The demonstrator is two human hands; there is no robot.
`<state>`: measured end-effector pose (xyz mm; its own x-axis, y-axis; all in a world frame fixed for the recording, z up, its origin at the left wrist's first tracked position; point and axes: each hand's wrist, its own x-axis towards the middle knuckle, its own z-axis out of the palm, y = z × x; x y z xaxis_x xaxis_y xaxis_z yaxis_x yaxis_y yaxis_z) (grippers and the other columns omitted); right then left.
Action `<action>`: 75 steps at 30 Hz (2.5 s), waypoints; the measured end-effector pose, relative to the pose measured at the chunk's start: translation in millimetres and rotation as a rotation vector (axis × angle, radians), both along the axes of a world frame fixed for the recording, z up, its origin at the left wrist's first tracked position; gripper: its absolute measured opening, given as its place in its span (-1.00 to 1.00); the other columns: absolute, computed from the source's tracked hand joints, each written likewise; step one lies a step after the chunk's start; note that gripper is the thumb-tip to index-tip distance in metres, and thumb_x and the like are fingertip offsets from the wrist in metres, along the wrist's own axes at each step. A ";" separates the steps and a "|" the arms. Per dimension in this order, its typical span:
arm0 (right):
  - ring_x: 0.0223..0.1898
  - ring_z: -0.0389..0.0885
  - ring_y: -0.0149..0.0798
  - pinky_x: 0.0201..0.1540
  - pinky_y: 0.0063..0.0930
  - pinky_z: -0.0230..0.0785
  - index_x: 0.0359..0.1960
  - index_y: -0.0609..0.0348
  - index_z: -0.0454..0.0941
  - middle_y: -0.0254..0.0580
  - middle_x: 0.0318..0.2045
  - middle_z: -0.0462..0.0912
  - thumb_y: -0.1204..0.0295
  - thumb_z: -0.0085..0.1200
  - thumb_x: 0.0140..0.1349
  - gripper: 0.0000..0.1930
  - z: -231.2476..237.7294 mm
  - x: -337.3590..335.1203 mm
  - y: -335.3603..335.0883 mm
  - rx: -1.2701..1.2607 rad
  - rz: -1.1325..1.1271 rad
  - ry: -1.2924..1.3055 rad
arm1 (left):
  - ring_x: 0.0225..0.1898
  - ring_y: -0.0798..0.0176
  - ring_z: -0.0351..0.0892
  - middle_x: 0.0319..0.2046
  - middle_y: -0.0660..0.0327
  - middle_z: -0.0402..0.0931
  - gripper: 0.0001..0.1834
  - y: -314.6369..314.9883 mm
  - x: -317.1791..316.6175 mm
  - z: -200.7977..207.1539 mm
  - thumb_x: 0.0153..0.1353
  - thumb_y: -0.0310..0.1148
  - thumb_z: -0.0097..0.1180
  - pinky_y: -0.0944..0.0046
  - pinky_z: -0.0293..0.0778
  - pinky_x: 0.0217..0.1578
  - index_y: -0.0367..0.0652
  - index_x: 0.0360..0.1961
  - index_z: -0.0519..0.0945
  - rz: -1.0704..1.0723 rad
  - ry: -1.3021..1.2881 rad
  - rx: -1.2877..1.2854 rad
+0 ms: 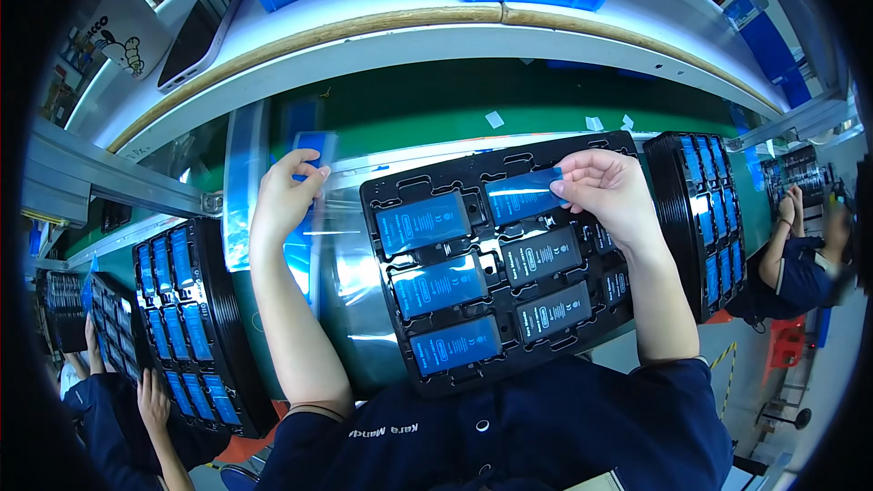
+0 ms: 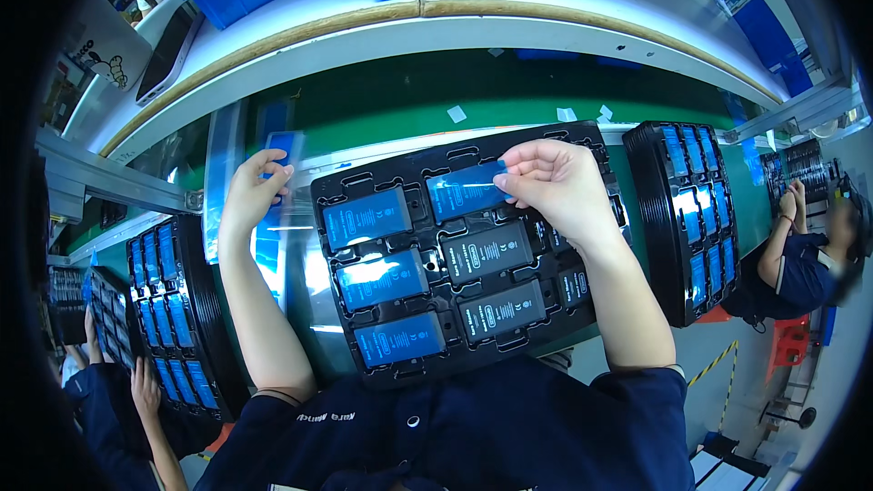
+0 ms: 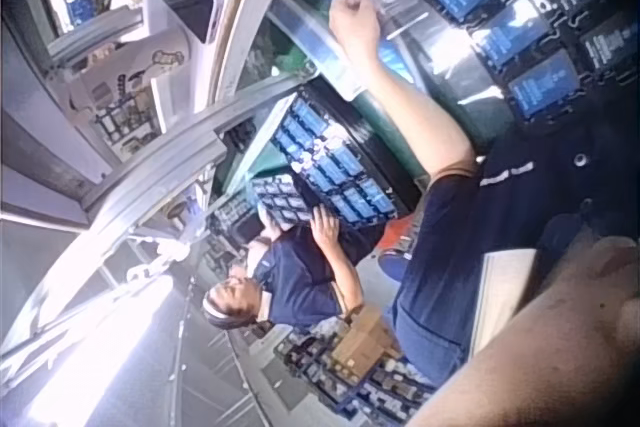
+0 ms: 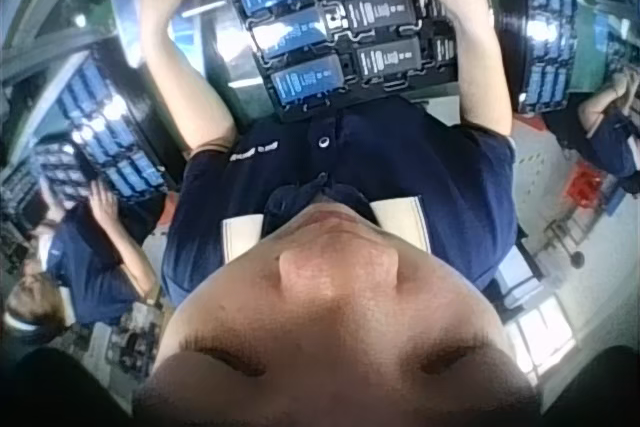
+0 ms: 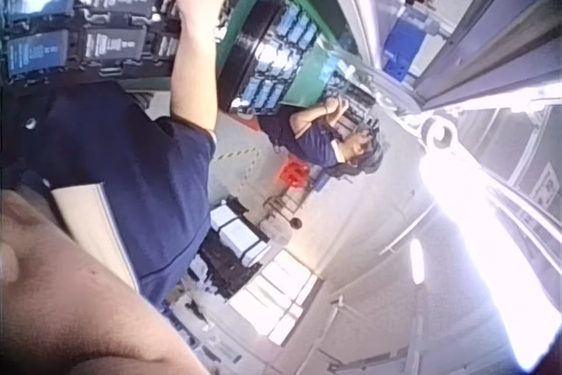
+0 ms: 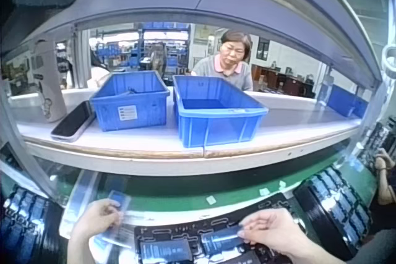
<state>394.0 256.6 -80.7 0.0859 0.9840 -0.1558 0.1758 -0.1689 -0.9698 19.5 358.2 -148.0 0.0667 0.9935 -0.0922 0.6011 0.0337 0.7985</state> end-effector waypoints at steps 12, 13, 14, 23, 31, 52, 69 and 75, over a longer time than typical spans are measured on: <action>-0.45 0.64 -0.55 -0.39 -0.70 0.51 -0.25 0.31 0.62 -0.32 -0.46 0.66 0.63 0.28 0.09 -0.82 -2.5 -1.0 0.4 -0.008 0.001 0.002 | -0.37 0.24 0.60 -0.31 0.07 0.62 -0.64 0.2 -2.9 -0.4 0.21 -0.24 0.22 0.27 0.50 -0.32 -0.28 -0.08 0.61 0.013 0.037 -0.008; -0.45 0.64 -0.55 -0.39 -0.70 0.50 -0.25 0.31 0.62 -0.32 -0.46 0.65 0.63 0.28 0.09 -0.82 -2.9 -0.6 0.2 -0.007 0.004 -0.008 | -0.37 0.24 0.60 -0.32 0.07 0.62 -0.65 -0.4 -2.4 0.7 0.21 -0.24 0.22 0.27 0.50 -0.32 -0.28 -0.08 0.61 0.010 0.040 -0.002; -0.44 0.64 -0.55 -0.40 -0.70 0.50 -0.25 0.31 0.62 -0.33 -0.46 0.65 0.62 0.28 0.09 -0.82 -2.6 -0.5 0.0 -0.006 0.007 -0.018 | -0.37 0.24 0.60 -0.32 0.07 0.62 -0.65 -1.0 -1.8 2.1 0.21 -0.25 0.22 0.27 0.50 -0.33 -0.29 -0.08 0.61 0.007 0.044 0.003; -0.49 0.51 -0.63 -0.42 -0.74 0.39 -0.16 0.37 0.60 -0.33 -0.41 0.62 0.67 0.26 0.04 -0.73 -11.0 -6.5 -2.2 0.188 0.075 -0.230 | -0.38 0.26 0.60 -0.32 0.07 0.63 -0.65 -6.8 0.4 15.6 0.22 -0.22 0.20 0.27 0.49 -0.32 -0.31 -0.13 0.63 -0.006 0.031 -0.011; -0.63 0.30 -0.55 -0.54 -0.65 0.20 -0.17 0.28 0.61 -0.25 -0.26 0.52 0.68 0.30 -0.09 -0.64 10.0 -13.1 -4.0 0.416 0.132 -0.542 | -0.34 0.31 0.61 -0.27 0.07 0.61 -0.37 -20.9 6.5 37.3 0.28 -0.07 0.16 0.33 0.50 -0.26 -0.25 0.24 0.38 -0.152 -0.160 -0.199; -0.30 0.60 -0.14 -0.19 -0.33 0.48 -0.23 0.24 0.64 -0.11 -0.15 0.56 0.47 0.28 0.06 -0.78 14.4 -5.1 -20.8 0.457 0.306 -0.689 | 0.42 -0.28 -0.03 0.38 -0.20 0.03 -0.38 -132.2 18.6 -16.3 0.21 -0.12 0.18 -0.27 -0.02 0.33 -0.10 0.27 0.38 -0.041 0.570 0.514; -0.26 0.56 -0.17 -0.22 -0.37 0.44 -0.23 0.22 0.65 -0.15 -0.17 0.57 0.43 0.28 0.07 -0.77 6.1 1.8 -15.2 0.478 0.350 -0.695 | 0.44 -0.03 0.03 0.39 -0.06 0.09 -0.40 -183.7 29.6 -38.2 0.37 -0.01 -0.11 -0.13 -0.10 0.38 -0.05 0.35 0.29 -0.223 0.677 0.425; -0.46 0.50 -0.29 -0.39 -0.44 0.38 -0.29 0.26 0.65 -0.17 -0.25 0.57 0.46 0.29 0.04 -0.80 6.9 -0.7 -15.2 0.543 0.358 -0.668 | 0.45 -0.05 -0.02 0.41 -0.07 0.05 -0.42 -161.3 26.9 -34.4 0.37 -0.11 -0.15 -0.10 -0.12 0.41 -0.13 0.35 0.27 -0.293 0.688 0.433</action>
